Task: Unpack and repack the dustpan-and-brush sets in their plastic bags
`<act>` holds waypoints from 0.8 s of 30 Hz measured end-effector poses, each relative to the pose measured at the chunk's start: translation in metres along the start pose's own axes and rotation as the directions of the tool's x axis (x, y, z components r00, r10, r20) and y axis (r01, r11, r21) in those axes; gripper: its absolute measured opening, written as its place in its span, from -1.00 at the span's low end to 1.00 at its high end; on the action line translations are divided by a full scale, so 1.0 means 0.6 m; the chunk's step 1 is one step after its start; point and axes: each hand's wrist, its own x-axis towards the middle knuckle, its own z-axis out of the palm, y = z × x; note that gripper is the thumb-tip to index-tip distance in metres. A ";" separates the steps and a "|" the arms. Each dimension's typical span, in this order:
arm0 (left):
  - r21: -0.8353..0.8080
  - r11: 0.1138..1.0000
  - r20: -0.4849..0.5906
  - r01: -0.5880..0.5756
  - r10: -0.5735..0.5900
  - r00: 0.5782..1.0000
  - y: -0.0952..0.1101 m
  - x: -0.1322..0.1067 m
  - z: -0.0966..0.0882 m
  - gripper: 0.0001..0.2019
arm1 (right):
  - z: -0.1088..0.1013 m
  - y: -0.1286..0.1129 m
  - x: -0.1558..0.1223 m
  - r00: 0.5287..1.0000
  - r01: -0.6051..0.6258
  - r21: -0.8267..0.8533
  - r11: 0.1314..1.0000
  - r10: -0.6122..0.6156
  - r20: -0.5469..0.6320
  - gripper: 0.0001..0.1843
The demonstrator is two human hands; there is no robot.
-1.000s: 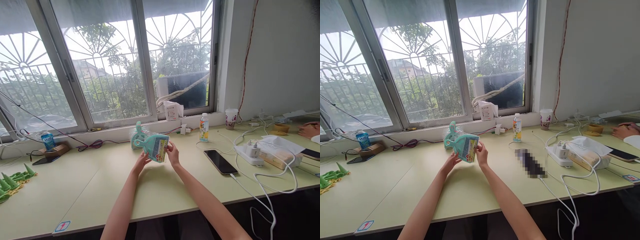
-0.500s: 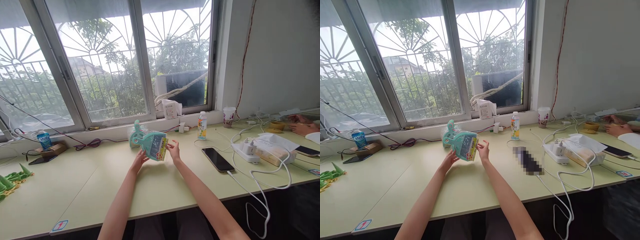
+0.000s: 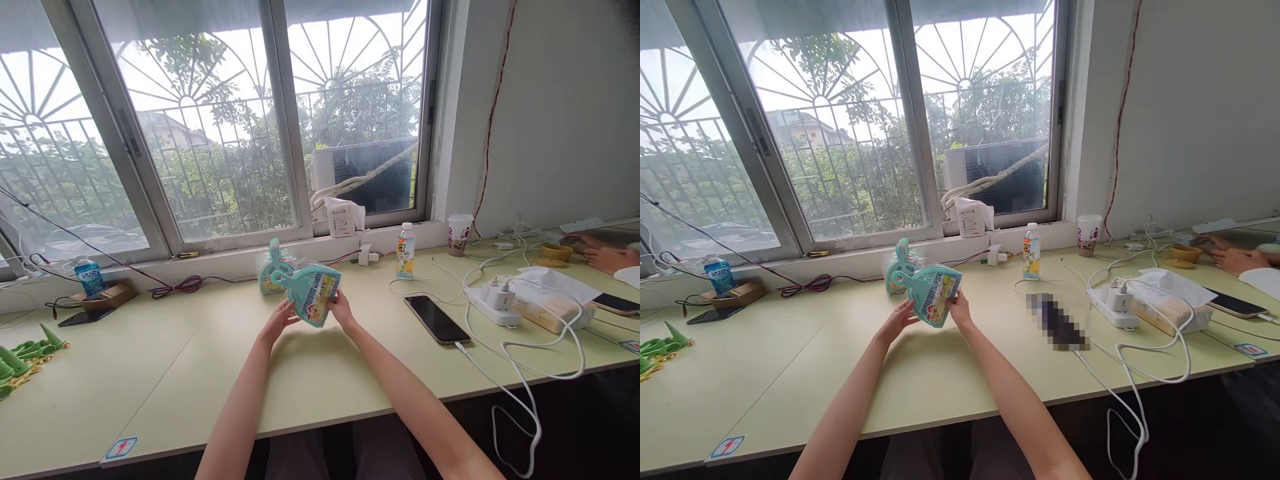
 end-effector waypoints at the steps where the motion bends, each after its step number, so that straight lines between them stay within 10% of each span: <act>1: 0.028 1.000 -0.020 0.012 -0.011 1.000 0.001 0.002 -0.003 -0.53 | 0.001 0.000 0.000 0.999 -0.043 0.049 0.998 0.041 0.034 -0.69; 8: 0.043 0.999 -0.326 -0.030 0.043 0.944 0.002 0.007 -0.047 -0.50 | -0.007 -0.014 0.000 0.992 -0.114 0.074 0.991 0.109 0.062 -0.70; 18: 0.275 0.955 -0.188 0.111 -0.060 0.980 0.000 -0.007 -0.023 -0.52 | -0.016 -0.026 -0.002 0.998 -0.018 -0.077 0.997 0.014 -0.055 -0.30; 24: 0.249 0.965 -0.301 0.088 -0.009 0.953 -0.003 0.000 -0.037 -0.57 | -0.012 -0.026 0.002 0.995 -0.096 -0.062 0.993 0.097 0.019 -0.70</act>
